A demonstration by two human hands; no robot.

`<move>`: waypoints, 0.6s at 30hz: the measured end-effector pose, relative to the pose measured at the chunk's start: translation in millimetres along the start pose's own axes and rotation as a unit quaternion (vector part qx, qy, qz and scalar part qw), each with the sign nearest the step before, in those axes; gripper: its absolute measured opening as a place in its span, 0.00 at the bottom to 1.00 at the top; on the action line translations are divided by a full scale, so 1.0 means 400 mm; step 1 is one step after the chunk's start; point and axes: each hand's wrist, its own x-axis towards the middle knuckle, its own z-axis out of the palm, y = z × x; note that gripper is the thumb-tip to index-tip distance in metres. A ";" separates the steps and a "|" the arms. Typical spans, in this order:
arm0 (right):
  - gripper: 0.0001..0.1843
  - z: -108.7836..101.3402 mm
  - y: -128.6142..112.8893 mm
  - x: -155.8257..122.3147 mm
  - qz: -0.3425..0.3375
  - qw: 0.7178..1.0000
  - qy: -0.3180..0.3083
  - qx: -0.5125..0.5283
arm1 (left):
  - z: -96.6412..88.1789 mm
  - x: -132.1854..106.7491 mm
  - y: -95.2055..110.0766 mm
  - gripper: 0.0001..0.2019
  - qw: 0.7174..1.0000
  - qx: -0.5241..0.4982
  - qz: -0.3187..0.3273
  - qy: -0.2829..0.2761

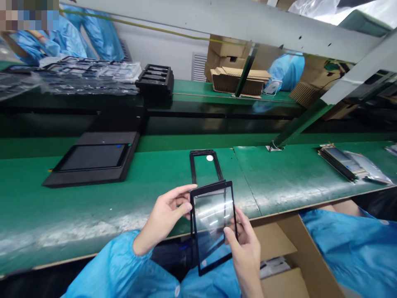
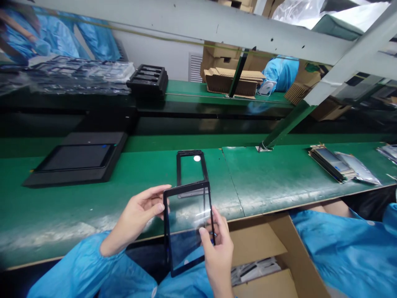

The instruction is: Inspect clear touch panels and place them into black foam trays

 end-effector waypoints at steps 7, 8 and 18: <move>0.34 0.005 -0.014 -0.006 0.030 1.000 -0.004 -0.006 | -0.007 0.000 -0.016 0.25 1.000 -0.027 -0.014 -0.007; 0.34 0.006 -0.017 -0.006 0.031 0.999 -0.006 -0.009 | -0.007 0.001 -0.017 0.25 0.999 -0.036 -0.016 -0.008; 0.33 0.009 -0.016 -0.008 0.004 0.999 -0.022 -0.048 | -0.002 -0.005 -0.021 0.23 0.997 -0.071 -0.016 0.001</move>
